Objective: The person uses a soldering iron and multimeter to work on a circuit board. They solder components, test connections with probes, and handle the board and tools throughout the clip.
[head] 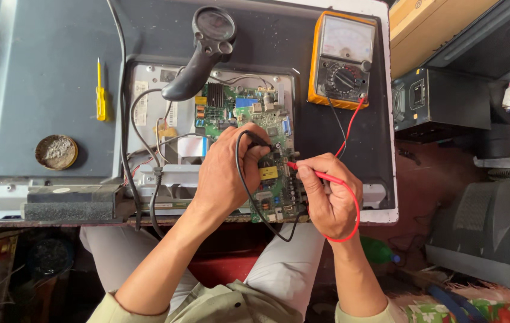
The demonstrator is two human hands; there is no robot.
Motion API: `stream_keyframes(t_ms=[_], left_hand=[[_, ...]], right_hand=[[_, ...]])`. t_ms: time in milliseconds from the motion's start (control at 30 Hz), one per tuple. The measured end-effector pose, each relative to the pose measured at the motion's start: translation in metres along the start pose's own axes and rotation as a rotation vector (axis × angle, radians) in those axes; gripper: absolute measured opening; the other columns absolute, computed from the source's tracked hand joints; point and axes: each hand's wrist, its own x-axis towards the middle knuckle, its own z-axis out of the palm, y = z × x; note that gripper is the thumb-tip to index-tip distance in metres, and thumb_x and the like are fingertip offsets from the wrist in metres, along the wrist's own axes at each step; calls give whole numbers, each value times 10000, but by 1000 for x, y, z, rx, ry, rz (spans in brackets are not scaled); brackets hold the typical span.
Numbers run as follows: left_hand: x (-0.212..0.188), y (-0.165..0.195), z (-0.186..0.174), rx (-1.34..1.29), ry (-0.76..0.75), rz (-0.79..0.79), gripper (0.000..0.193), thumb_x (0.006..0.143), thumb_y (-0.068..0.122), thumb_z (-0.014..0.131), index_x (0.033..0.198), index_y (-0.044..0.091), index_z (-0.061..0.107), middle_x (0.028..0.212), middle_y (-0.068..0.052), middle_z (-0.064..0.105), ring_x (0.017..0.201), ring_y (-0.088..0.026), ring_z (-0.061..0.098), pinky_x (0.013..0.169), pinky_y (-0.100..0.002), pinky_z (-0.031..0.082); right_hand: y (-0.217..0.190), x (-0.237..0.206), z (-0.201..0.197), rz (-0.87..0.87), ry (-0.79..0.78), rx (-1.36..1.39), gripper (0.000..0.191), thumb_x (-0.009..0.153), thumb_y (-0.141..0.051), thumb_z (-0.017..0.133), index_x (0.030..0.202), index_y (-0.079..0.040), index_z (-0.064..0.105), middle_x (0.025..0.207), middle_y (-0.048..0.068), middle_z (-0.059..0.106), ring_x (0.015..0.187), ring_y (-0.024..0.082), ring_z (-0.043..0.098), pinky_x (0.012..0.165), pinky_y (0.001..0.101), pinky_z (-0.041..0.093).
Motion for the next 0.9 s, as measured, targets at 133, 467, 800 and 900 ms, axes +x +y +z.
stream_keyframes(t_ms=[133, 467, 800, 900], left_hand=[[0, -3, -1, 0, 5, 20, 80, 927, 30, 645, 983, 83, 628, 822, -89, 648, 821, -331, 605, 730, -441, 472], [0, -1, -3, -18, 5, -7, 92, 921, 18, 638, 982, 87, 628, 798, -88, 636, 813, -322, 613, 720, -433, 477], [-2, 1, -7, 23, 24, 36, 82, 891, 22, 652, 950, 78, 643, 837, -100, 662, 818, -351, 617, 720, -448, 485], [-1, 4, -8, 19, 27, 52, 71, 885, 16, 642, 929, 72, 642, 857, -93, 674, 816, -351, 619, 714, -445, 488]], right_hand=[[2, 0, 3, -42, 2, -30, 22, 1018, -3, 659, 1030, 14, 667, 908, 89, 689, 759, 156, 641, 699, 265, 510], [0, 2, 5, -19, -3, -44, 25, 1014, -14, 666, 1019, 5, 682, 892, 79, 700, 745, 151, 651, 694, 265, 516], [-10, 0, 4, -26, 23, -69, 38, 990, -39, 677, 985, -4, 690, 863, 83, 701, 723, 161, 659, 655, 274, 513], [-13, 2, 4, -48, 30, -77, 42, 993, -49, 671, 991, -10, 688, 878, 81, 711, 748, 158, 688, 669, 271, 530]])
